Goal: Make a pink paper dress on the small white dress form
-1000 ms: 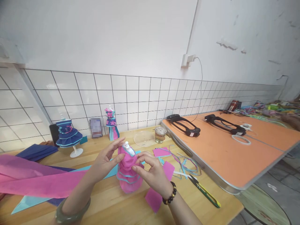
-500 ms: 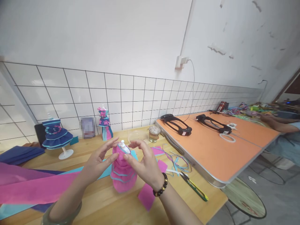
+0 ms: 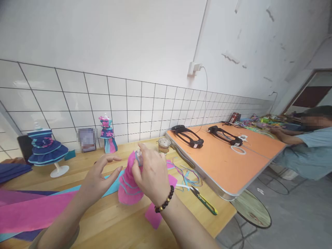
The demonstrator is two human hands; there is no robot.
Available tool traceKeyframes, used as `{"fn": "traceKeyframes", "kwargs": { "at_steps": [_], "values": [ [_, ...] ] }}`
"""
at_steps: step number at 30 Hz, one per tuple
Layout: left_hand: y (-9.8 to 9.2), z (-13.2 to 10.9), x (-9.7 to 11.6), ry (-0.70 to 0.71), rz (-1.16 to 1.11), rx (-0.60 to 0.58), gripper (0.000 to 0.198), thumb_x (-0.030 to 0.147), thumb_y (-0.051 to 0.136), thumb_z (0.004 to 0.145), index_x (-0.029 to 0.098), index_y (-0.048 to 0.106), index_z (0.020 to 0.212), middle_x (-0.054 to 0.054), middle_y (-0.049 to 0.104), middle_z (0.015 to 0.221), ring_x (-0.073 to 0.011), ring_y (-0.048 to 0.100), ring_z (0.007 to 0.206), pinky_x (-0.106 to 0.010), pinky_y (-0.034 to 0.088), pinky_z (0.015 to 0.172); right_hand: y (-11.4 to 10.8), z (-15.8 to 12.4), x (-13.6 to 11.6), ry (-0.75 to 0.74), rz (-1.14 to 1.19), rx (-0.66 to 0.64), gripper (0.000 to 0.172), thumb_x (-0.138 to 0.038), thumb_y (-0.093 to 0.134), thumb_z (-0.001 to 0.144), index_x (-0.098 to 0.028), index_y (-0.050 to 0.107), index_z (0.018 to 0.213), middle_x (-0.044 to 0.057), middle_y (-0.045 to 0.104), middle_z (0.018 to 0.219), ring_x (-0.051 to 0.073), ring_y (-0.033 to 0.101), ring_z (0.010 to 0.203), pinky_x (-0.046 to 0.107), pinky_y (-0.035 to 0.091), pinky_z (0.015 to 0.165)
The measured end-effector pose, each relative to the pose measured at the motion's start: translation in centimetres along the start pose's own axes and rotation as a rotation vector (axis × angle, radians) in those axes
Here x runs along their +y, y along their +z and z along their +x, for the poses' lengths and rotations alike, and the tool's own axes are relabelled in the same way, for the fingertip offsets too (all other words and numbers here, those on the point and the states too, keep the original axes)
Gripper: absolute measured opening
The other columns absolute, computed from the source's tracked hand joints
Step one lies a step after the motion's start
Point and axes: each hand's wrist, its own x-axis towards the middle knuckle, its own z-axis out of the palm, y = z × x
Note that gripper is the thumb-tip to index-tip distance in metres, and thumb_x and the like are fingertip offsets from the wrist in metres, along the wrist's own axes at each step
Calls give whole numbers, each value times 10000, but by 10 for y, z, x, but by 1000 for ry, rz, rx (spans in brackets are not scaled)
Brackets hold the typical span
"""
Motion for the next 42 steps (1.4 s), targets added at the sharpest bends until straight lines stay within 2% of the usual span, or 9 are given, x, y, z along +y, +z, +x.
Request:
{"fn": "traceKeyframes", "kwargs": {
  "at_steps": [3,7,15,18,22,24,28,34,42],
  "values": [
    [1,-1,4,28,27,-131,140,217,484,832,236,515,967,-21,595,992,-200,546,967,-367,433,865,-3,4,-3,8,-36,-46,338,-219,481,857,-175,516,1190,50,663,845,212,585,820,329,350,733],
    [4,-1,7,40,24,-204,166,146,480,795,226,507,938,-19,580,946,-202,535,942,-368,420,834,-7,10,-6,0,-54,-68,242,-235,429,913,-189,576,1101,45,682,829,196,600,810,320,333,740],
    [7,-2,1,130,78,-168,178,115,455,788,206,506,931,-42,570,925,-216,510,936,-371,387,825,-16,23,-4,-8,12,-102,253,-229,421,930,-197,612,767,12,673,734,144,576,651,285,300,651],
    [10,-2,-3,19,5,-102,227,149,451,801,195,507,1016,-49,580,923,-215,523,931,-372,380,842,-16,25,-2,2,36,-105,294,-239,424,924,-191,575,676,5,632,638,135,529,574,277,297,622],
    [13,1,-3,-303,-358,-51,364,237,437,825,145,436,1177,-5,573,720,-175,551,731,-321,405,737,-15,22,-2,-15,84,-109,311,-255,413,926,-193,563,661,-3,580,579,140,498,556,282,307,635],
    [11,3,0,-418,-546,-83,418,279,460,819,107,419,1198,17,559,642,-147,521,634,-282,389,655,-16,19,-3,-28,129,-104,294,-262,418,924,-195,574,684,1,590,616,145,509,588,289,313,655],
    [3,3,10,-562,-723,-190,482,306,568,762,107,456,1187,83,447,542,-82,355,473,-225,257,489,-18,12,-5,-25,249,-133,293,-277,419,924,-201,577,690,-4,579,619,147,506,597,299,331,670],
    [2,-1,5,-660,-878,-259,547,272,637,721,113,454,1212,95,425,496,-66,338,437,-218,218,461,-19,7,-6,-16,363,-136,249,-300,441,913,-209,612,757,-3,611,649,164,555,650,310,366,709],
    [8,-1,-6,-625,-936,-278,610,267,663,710,131,422,1254,106,406,518,-45,295,413,-211,196,437,-18,5,-8,-6,397,-155,283,-310,455,910,-206,578,678,-4,606,628,165,566,654,311,394,734]
  ]
}}
